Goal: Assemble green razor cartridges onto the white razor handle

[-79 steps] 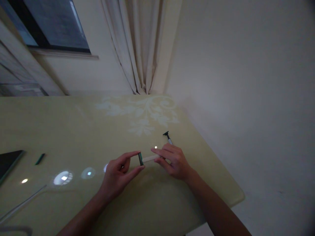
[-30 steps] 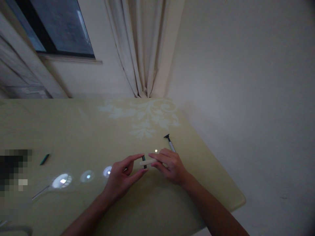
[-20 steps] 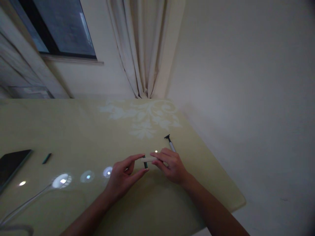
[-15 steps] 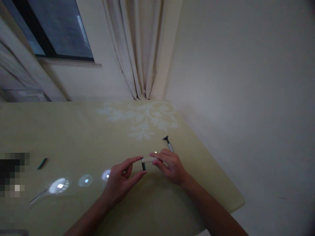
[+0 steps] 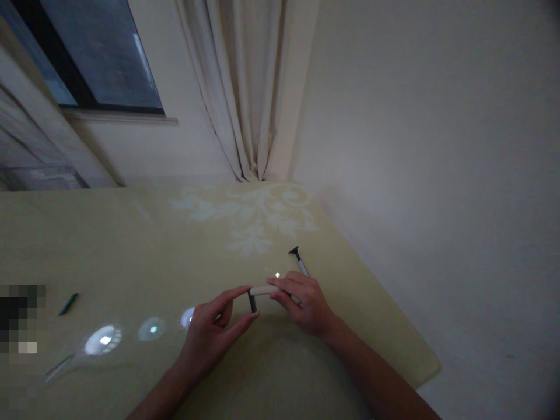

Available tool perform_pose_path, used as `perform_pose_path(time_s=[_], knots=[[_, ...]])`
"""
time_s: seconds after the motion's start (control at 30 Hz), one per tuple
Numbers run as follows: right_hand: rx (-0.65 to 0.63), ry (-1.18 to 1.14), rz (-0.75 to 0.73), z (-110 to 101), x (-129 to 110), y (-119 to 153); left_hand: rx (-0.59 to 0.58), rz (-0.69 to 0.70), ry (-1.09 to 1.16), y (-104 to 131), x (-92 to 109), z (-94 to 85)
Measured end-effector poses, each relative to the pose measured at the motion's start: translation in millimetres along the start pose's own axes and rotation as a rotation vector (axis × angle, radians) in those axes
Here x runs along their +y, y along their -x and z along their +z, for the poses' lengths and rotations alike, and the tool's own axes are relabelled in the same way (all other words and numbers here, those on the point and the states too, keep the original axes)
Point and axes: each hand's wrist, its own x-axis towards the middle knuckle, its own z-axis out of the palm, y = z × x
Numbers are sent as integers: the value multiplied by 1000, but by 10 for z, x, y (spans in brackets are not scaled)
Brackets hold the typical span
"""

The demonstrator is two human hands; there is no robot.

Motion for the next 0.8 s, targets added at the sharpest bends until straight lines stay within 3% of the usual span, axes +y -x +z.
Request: perform_pose_path(time_s=[0.2, 0.4, 0.63, 0.8], knots=[[-50, -4, -28, 41, -20, 18, -9, 0, -5, 18, -34, 18], [16, -37, 43, 6, 13, 12, 4, -15, -8, 17, -71, 34], [-53, -67, 4, 89, -41, 19, -8, -34, 22, -12, -37, 44], [-11, -109, 76, 69, 5, -5, -3, -58, 19, -31, -64, 46]])
